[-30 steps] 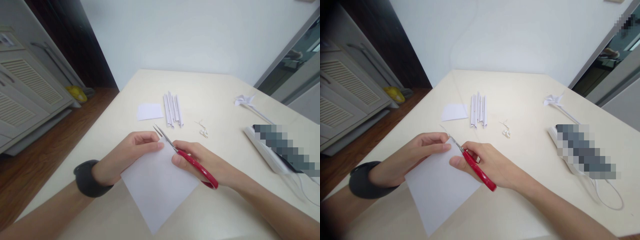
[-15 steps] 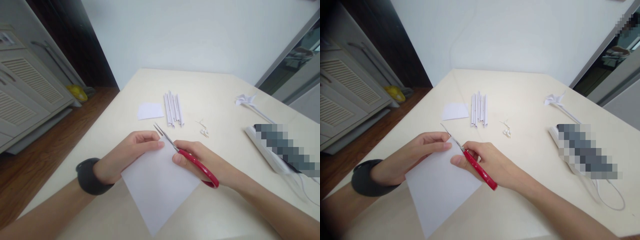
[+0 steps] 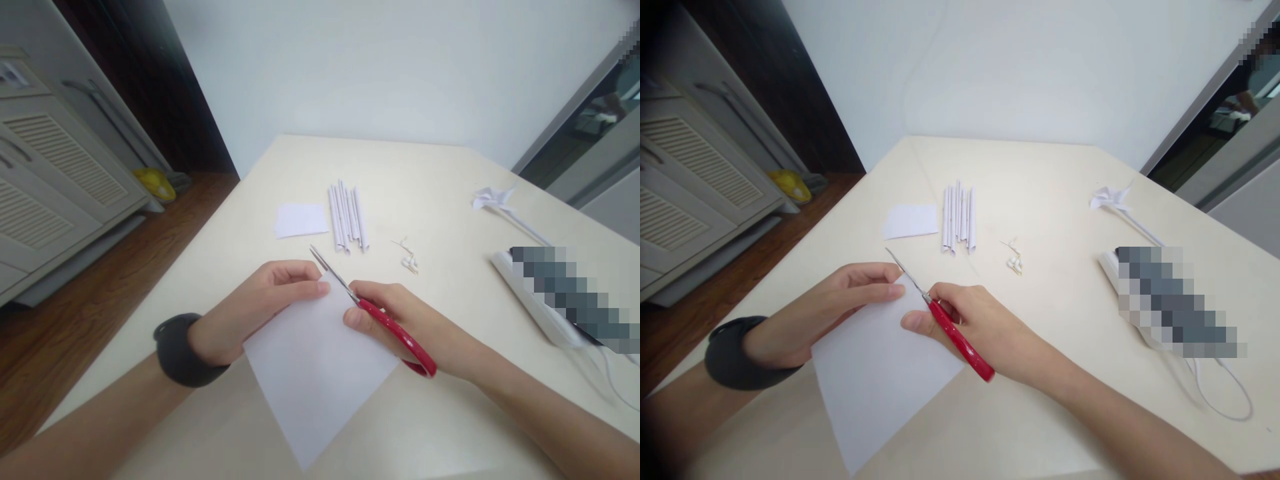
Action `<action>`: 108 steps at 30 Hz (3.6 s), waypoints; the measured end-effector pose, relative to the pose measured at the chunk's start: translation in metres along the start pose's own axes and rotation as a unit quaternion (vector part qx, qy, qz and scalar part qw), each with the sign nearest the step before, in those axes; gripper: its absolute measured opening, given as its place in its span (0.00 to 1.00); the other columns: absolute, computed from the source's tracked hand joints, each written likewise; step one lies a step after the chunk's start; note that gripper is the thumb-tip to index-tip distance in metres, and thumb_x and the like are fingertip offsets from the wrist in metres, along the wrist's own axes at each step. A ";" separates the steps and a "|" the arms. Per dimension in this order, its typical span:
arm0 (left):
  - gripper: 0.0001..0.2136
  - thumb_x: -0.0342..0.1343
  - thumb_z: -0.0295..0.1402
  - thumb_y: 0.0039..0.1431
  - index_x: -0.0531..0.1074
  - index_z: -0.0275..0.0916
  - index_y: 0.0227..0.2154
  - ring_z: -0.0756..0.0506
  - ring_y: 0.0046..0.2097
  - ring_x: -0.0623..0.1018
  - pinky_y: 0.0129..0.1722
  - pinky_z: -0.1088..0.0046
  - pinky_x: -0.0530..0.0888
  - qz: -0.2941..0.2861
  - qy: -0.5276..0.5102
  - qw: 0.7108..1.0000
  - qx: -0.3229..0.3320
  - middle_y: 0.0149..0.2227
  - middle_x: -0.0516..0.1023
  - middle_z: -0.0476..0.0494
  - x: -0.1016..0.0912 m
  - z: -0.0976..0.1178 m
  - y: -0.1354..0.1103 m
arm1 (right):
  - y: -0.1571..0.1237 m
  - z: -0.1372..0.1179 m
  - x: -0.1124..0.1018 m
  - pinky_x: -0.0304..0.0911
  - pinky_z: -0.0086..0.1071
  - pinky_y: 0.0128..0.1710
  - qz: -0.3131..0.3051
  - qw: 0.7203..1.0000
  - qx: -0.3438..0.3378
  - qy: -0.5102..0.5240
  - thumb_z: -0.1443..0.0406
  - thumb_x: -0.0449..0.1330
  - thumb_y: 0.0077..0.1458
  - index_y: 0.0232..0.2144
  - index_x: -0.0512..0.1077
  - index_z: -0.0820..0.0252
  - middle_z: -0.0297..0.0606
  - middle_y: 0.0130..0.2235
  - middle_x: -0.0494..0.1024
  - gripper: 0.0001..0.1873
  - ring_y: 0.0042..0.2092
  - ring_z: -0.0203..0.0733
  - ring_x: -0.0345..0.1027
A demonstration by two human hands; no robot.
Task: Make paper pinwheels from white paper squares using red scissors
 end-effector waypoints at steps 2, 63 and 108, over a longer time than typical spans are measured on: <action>0.07 0.58 0.38 0.51 0.69 0.40 0.26 0.50 0.25 0.73 0.20 0.80 0.66 0.003 -0.007 1.000 0.003 0.26 0.73 0.50 -0.001 -0.002 0.001 | 0.000 0.000 0.000 0.46 0.26 0.20 0.005 1.000 0.004 -0.001 0.55 0.53 0.55 0.24 0.54 0.58 0.27 0.23 0.55 0.17 0.23 0.30 0.48; 0.08 0.55 0.33 0.54 0.67 0.37 0.36 0.48 0.28 0.71 0.29 0.71 0.70 -0.157 0.121 0.968 0.154 0.28 0.72 0.48 0.035 0.010 0.000 | -0.002 0.005 -0.033 0.59 0.28 0.25 0.229 0.939 -0.056 0.251 0.62 0.57 0.54 0.37 0.64 0.53 0.29 0.28 0.66 0.08 0.26 0.32 0.61; 0.14 0.45 0.36 0.61 0.71 0.37 0.26 0.47 0.32 0.73 0.38 0.67 0.71 0.127 0.163 0.957 0.202 0.30 0.73 0.48 -0.005 0.014 -0.010 | -0.001 -0.005 0.011 0.61 0.38 0.41 -0.026 0.977 -0.028 0.211 0.54 0.49 0.59 0.45 0.62 0.56 0.39 0.39 0.71 0.16 0.40 0.40 0.66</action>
Point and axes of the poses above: each hand's wrist, its own y-axis towards the middle knuckle, its own x-axis out of the palm, z = x × y, the point moved 8 cm from there along y, towards the middle knuckle
